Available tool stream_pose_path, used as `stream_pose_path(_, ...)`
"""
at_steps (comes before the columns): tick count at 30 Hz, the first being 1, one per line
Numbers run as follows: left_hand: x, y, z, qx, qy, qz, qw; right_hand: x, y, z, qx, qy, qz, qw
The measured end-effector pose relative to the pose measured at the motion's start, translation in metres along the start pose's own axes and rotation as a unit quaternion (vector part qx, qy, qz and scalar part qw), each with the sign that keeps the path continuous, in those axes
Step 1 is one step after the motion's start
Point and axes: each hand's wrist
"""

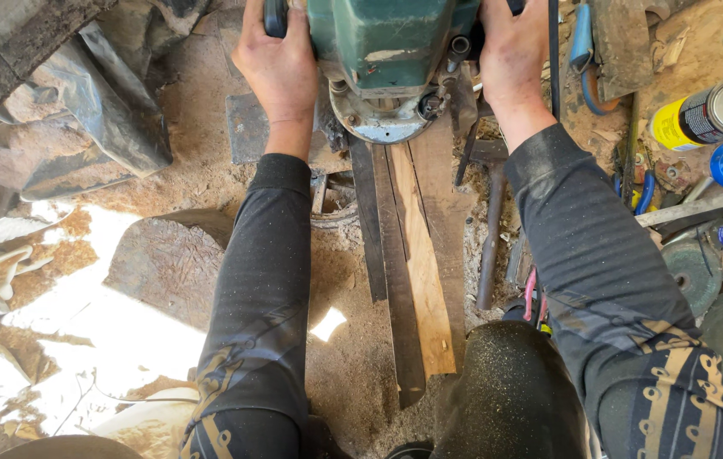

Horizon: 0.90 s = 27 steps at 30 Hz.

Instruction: The person sits on the floor and uses a handheld electric router to shape a wooden plank. They guide the tool along the length of the wood, creating a groove while sawdust accumulates around the work area.

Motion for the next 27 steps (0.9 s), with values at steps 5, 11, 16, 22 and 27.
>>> stream_pose_path(5,0.001,0.001,0.001,0.011,-0.013,-0.015,1.0,-0.004,0.003,-0.002,0.014,0.033,0.028,0.999)
stream_pose_path(11,0.003,0.002,0.005,0.0,-0.018,-0.017,1.0,-0.009,0.006,-0.001,0.025,0.083,0.022,0.996)
stream_pose_path(16,0.003,0.005,0.007,-0.006,-0.016,-0.012,1.0,-0.013,0.012,-0.001,0.021,0.079,-0.004,0.997)
stream_pose_path(22,0.003,0.006,0.008,-0.01,-0.012,-0.017,1.0,-0.008,0.013,-0.001,0.02,0.033,0.012,0.999)
stream_pose_path(27,0.005,0.007,0.01,-0.01,-0.009,-0.017,1.0,-0.011,0.015,0.0,-0.011,0.01,0.06,0.998)
Point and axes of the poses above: each hand's wrist, its own y-axis towards the middle knuckle, its own z-axis out of the palm, x = y × z, and after that the axes turned 4 degrees about y, right-handed
